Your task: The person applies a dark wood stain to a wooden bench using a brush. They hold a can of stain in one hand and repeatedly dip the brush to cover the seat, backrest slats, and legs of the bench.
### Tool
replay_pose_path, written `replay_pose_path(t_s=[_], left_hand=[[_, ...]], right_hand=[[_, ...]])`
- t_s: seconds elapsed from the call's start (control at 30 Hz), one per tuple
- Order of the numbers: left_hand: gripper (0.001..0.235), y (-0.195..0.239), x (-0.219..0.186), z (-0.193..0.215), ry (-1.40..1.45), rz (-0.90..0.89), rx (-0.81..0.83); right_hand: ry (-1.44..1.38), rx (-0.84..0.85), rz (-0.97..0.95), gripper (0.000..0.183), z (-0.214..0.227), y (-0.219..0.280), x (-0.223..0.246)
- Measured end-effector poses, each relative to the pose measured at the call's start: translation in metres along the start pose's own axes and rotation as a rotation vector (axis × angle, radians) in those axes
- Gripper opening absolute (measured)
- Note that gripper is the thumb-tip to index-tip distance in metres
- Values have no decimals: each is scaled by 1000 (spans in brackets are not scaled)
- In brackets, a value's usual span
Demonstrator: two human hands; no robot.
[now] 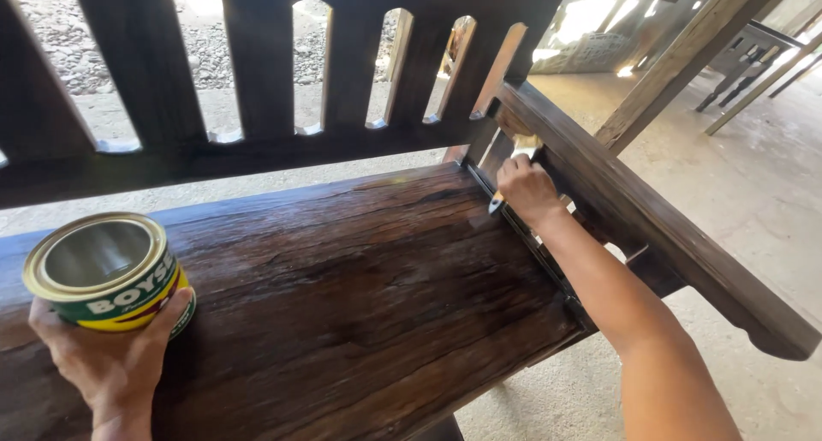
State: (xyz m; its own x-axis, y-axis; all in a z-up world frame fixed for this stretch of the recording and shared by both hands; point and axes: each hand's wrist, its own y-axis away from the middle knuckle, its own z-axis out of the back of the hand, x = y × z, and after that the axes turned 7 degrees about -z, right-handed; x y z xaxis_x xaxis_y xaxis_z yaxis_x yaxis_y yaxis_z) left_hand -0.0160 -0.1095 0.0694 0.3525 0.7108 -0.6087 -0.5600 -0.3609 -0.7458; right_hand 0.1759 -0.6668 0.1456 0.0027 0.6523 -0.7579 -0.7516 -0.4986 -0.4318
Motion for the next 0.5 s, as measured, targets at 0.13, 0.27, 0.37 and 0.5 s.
replay_pose_path(t_s=[0.13, 0.27, 0.37, 0.5], left_hand=[[108, -1, -4, 1, 11, -54, 17], [107, -1, -1, -1, -7, -50, 25], [104, -4, -4, -2, 3, -51, 30], [99, -10, -7, -8, 120, -43, 14]], right_hand=[[-49, -132, 32, 19, 17, 39, -13], [-12, -109, -7, 17, 54, 62, -16], [-58, -19, -80, 19, 79, 70, -17], [-8, -148, -93, 22, 70, 49, -15]])
